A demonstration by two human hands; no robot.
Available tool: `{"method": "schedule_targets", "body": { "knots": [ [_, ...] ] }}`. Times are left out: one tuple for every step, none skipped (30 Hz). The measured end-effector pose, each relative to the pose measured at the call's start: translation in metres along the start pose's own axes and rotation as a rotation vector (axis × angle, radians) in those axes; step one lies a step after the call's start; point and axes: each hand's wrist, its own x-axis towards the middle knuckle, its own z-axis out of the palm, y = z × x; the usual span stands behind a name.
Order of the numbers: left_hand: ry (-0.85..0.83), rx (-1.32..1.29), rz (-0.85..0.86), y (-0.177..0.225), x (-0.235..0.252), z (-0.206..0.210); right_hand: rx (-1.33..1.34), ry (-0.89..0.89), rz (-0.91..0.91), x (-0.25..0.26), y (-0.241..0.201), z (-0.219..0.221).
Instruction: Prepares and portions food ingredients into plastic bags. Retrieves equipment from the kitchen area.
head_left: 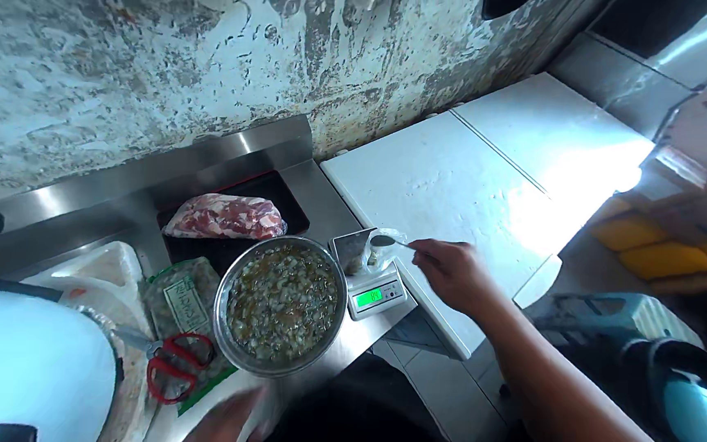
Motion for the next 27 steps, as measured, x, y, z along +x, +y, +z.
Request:
{"method": "schedule_targets", "body": {
  "knots": [
    [0.098, -0.062, 0.065, 0.024, 0.025, -0.008, -0.02, -0.039, -0.001, 0.002, 0.004, 0.007],
    [0.209, -0.136, 0.131, 0.05, 0.05, -0.01, -0.026, -0.071, 0.002, 0.003, 0.007, 0.014],
    [0.3, -0.192, 0.183, 0.074, 0.078, -0.006, -0.029, -0.105, 0.015, 0.004, 0.009, 0.019],
    [0.368, -0.203, 0.212, 0.095, 0.107, 0.0, -0.036, -0.157, 0.043, 0.005, 0.011, 0.022],
    [0.37, -0.177, 0.192, 0.114, 0.135, 0.005, -0.048, -0.22, 0.082, 0.006, 0.013, 0.025],
    [0.302, -0.121, 0.122, 0.131, 0.159, 0.008, -0.065, -0.278, 0.121, 0.006, 0.014, 0.028],
    [0.21, -0.047, 0.046, 0.145, 0.182, 0.01, -0.08, -0.312, 0.149, 0.006, 0.015, 0.031],
    [0.133, 0.03, -0.01, 0.157, 0.202, 0.013, -0.086, -0.322, 0.158, 0.005, 0.018, 0.035],
    [0.094, 0.099, -0.041, 0.165, 0.218, 0.019, -0.083, -0.328, 0.163, 0.004, 0.022, 0.039],
    [0.074, 0.166, -0.069, 0.17, 0.231, 0.025, -0.069, -0.346, 0.176, 0.003, 0.025, 0.042],
    [0.064, 0.229, -0.087, 0.174, 0.24, 0.031, -0.04, -0.357, 0.194, 0.002, 0.029, 0.045],
    [0.074, 0.284, -0.091, 0.176, 0.247, 0.037, 0.008, -0.364, 0.223, 0.001, 0.033, 0.047],
    [0.096, 0.324, -0.09, 0.177, 0.251, 0.042, 0.068, -0.363, 0.261, 0.001, 0.037, 0.049],
    [0.121, 0.351, -0.087, 0.179, 0.253, 0.046, 0.149, -0.366, 0.314, 0.002, 0.042, 0.05],
    [0.136, 0.37, -0.095, 0.181, 0.255, 0.048, 0.245, -0.353, 0.37, 0.003, 0.048, 0.051],
    [0.159, 0.385, -0.094, 0.182, 0.256, 0.051, 0.347, -0.329, 0.424, 0.003, 0.054, 0.052],
    [0.19, 0.4, -0.089, 0.183, 0.257, 0.053, 0.446, -0.298, 0.471, 0.003, 0.06, 0.054],
    [0.208, 0.415, -0.09, 0.184, 0.257, 0.054, 0.543, -0.266, 0.513, 0.003, 0.065, 0.055],
    [0.218, 0.424, -0.092, 0.185, 0.257, 0.055, 0.638, -0.245, 0.544, 0.002, 0.069, 0.055],
    [0.235, 0.432, -0.086, 0.185, 0.257, 0.056, 0.72, -0.223, 0.561, 0.001, 0.072, 0.054],
    [0.248, 0.436, -0.084, 0.185, 0.257, 0.056, 0.774, -0.209, 0.566, 0.0, 0.075, 0.054],
    [0.266, 0.437, -0.082, 0.185, 0.258, 0.057, 0.807, -0.214, 0.564, -0.001, 0.077, 0.054],
    [0.28, 0.438, -0.081, 0.185, 0.258, 0.059, 0.838, -0.241, 0.562, -0.002, 0.078, 0.054],
    [0.287, 0.439, -0.081, 0.184, 0.257, 0.06, 0.884, -0.262, 0.562, -0.004, 0.08, 0.055],
    [0.3, 0.441, -0.074, 0.184, 0.258, 0.061, 0.937, -0.268, 0.567, -0.004, 0.082, 0.055],
    [0.318, 0.44, -0.057, 0.183, 0.258, 0.062, 0.988, -0.252, 0.576, -0.005, 0.084, 0.056],
    [0.334, 0.442, -0.042, 0.183, 0.258, 0.063, 1.036, -0.227, 0.596, -0.005, 0.086, 0.056]
  ]
}}
